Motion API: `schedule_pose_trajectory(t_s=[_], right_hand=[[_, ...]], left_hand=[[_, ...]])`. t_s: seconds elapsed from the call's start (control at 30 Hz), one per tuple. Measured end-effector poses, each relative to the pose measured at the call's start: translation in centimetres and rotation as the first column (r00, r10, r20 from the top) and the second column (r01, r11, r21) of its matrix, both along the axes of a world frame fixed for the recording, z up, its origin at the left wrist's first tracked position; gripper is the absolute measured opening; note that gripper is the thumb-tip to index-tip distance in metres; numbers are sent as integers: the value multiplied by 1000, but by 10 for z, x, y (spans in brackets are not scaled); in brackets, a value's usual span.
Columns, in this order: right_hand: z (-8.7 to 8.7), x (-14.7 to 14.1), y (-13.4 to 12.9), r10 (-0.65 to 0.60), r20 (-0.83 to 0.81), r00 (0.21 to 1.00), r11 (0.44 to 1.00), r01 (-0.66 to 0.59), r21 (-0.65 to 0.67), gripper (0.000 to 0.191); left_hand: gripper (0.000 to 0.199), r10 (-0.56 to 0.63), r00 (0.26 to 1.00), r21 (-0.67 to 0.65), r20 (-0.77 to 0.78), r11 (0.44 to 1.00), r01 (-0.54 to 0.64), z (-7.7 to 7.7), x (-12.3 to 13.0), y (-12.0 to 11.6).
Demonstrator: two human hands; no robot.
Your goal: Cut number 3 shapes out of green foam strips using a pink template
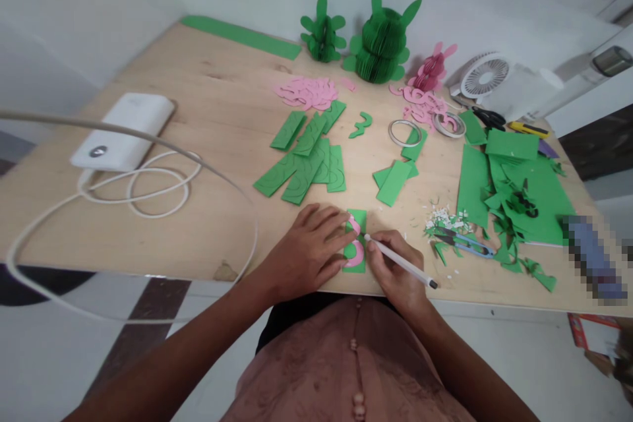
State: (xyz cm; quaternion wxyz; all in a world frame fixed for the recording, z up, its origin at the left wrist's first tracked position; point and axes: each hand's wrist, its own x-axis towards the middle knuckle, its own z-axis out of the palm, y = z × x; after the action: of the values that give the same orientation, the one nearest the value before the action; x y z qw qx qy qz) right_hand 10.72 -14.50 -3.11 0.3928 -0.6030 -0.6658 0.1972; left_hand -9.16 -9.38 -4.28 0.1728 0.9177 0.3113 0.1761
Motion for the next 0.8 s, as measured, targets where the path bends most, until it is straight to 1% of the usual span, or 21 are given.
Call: schedule_pose_trajectory(t_s=[0.8], right_hand=[[-1,-1,-2,8,33,999,1000,-7,-16,10]], left_hand=[[43,-2,1000,-2,-14,1000,2,0,-1,0]])
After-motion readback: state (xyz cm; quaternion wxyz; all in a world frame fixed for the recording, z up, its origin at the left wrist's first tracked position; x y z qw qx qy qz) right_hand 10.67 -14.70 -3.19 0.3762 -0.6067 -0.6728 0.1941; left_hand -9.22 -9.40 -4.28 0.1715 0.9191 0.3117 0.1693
